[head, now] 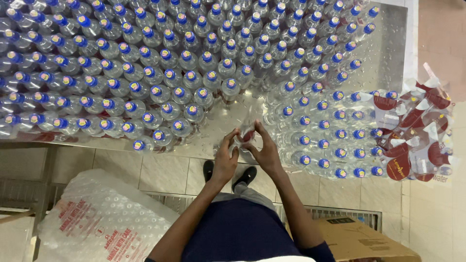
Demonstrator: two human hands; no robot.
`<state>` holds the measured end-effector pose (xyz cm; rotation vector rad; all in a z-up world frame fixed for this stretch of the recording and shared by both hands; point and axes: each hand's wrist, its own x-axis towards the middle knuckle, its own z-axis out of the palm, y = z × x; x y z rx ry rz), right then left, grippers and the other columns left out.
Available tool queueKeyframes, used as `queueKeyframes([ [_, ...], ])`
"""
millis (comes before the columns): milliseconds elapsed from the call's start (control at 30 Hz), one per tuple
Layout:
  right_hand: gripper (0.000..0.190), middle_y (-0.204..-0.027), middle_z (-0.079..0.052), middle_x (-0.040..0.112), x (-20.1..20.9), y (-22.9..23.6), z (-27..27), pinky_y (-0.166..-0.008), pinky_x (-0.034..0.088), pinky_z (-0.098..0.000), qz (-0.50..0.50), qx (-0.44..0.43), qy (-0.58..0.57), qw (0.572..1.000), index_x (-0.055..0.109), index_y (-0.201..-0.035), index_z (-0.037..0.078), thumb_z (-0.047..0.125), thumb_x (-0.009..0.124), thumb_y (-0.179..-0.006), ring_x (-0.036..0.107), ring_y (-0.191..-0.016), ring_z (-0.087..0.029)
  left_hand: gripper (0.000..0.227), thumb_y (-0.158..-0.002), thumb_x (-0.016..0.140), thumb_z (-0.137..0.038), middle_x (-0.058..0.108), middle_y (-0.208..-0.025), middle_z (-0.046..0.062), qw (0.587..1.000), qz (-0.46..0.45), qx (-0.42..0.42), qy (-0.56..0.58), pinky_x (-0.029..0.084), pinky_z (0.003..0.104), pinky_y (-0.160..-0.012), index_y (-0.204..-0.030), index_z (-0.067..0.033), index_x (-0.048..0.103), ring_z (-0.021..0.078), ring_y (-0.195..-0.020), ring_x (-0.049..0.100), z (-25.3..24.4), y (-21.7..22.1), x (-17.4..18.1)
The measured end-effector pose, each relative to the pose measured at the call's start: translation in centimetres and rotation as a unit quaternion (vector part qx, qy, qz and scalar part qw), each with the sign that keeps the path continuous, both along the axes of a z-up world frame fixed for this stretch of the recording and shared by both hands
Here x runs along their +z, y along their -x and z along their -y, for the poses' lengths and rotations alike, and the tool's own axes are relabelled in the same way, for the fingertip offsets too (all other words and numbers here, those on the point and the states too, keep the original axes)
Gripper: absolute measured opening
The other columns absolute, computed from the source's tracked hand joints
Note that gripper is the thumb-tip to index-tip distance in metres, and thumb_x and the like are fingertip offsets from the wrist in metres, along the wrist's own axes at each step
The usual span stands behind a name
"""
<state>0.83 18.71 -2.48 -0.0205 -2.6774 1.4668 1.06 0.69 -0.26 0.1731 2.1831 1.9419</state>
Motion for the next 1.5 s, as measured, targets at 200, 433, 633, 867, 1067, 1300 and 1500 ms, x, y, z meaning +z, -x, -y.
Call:
queueKeyframes([
  [200,0.09,-0.136,-0.022,0.076,-4.8,-1.5,0.8,-0.108,0.057,-0.0554,-0.03,-0.085,-0.022,0.996,0.051,-0.163,0.01,0.04,0.091,-0.089,0.071,-0.128,-0.04,0.057,-0.109,0.049,-0.001,0.048,-0.166,0.027,0.998,-0.043,-0.006,0.037,0.04,0.056,-0.127,-0.166,-0.002,0.04,0.0459,-0.154,0.042,0.2,-0.3,-1.5],
  [433,0.11,-0.155,-0.022,0.063,-7.6,-0.5,1.3,-0.119,0.051,-0.0507,-0.076,-0.083,0.001,0.994,0.048,-0.167,0.011,0.036,0.102,-0.075,0.06,-0.141,-0.04,0.063,-0.108,0.048,-0.007,0.041,-0.17,0.022,0.993,-0.085,-0.026,0.079,0.041,0.053,-0.127,-0.17,-0.0075,0.034,0.0439,-0.156,0.041,0.3,-0.2,-6.3],
  [633,0.102,-0.149,-0.02,0.068,-13.4,0.3,2.1,-0.115,0.055,-0.0438,-0.091,-0.086,-0.03,0.992,0.051,-0.165,0.011,0.051,0.093,-0.081,0.066,-0.136,-0.035,0.066,-0.107,0.05,-0.011,0.035,-0.172,0.027,0.995,-0.032,-0.029,0.089,0.037,0.062,-0.128,-0.17,-0.0056,0.032,0.0504,-0.158,0.035,0.6,0.5,-3.5],
  [867,0.081,-0.132,-0.021,0.074,-14.2,0.2,2.4,-0.108,0.058,-0.0471,-0.039,-0.055,0.018,0.998,0.057,-0.151,0.002,0.026,0.092,-0.081,0.072,-0.124,-0.039,0.062,-0.107,0.071,-0.026,0.049,-0.161,0.025,0.979,-0.161,-0.042,0.116,0.041,0.058,-0.125,-0.16,-0.0023,0.048,0.0481,-0.152,0.048,-1.5,2.3,-3.2],
  [1067,0.076,-0.123,-0.022,0.075,-14.0,0.6,2.8,-0.102,0.059,-0.0505,-0.01,-0.084,0.004,0.996,0.057,-0.146,0.002,0.022,0.089,-0.08,0.073,-0.119,-0.041,0.054,-0.104,0.077,-0.024,0.057,-0.152,0.016,0.975,-0.182,-0.037,0.12,0.049,0.05,-0.121,-0.152,-0.0067,0.058,0.0406,-0.145,0.057,-1.5,3.6,-4.6],
  [1300,0.067,-0.124,-0.027,0.071,-7.7,2.9,5.5,-0.1,0.059,-0.0544,-0.007,-0.077,0.039,0.996,0.058,-0.144,0.0,0.017,0.088,-0.087,0.071,-0.117,-0.049,0.055,-0.103,0.079,-0.027,0.059,-0.148,0.026,0.969,-0.21,0.01,0.13,0.047,0.058,-0.12,-0.149,-0.0015,0.062,0.0508,-0.141,0.057,-0.5,5.3,-5.7],
  [1500,0.073,-0.145,-0.032,0.045,-10.9,8.9,8.2,-0.105,0.059,-0.0636,0.062,-0.083,0.05,0.993,0.052,-0.155,-0.002,0.011,0.086,-0.092,0.064,-0.12,-0.063,0.097,-0.08,0.098,-0.017,0.049,-0.153,0.032,0.914,-0.269,0.11,0.283,0.038,0.068,-0.121,-0.163,-0.0032,0.049,0.0535,-0.147,0.047,0.7,8.5,-3.9],
])
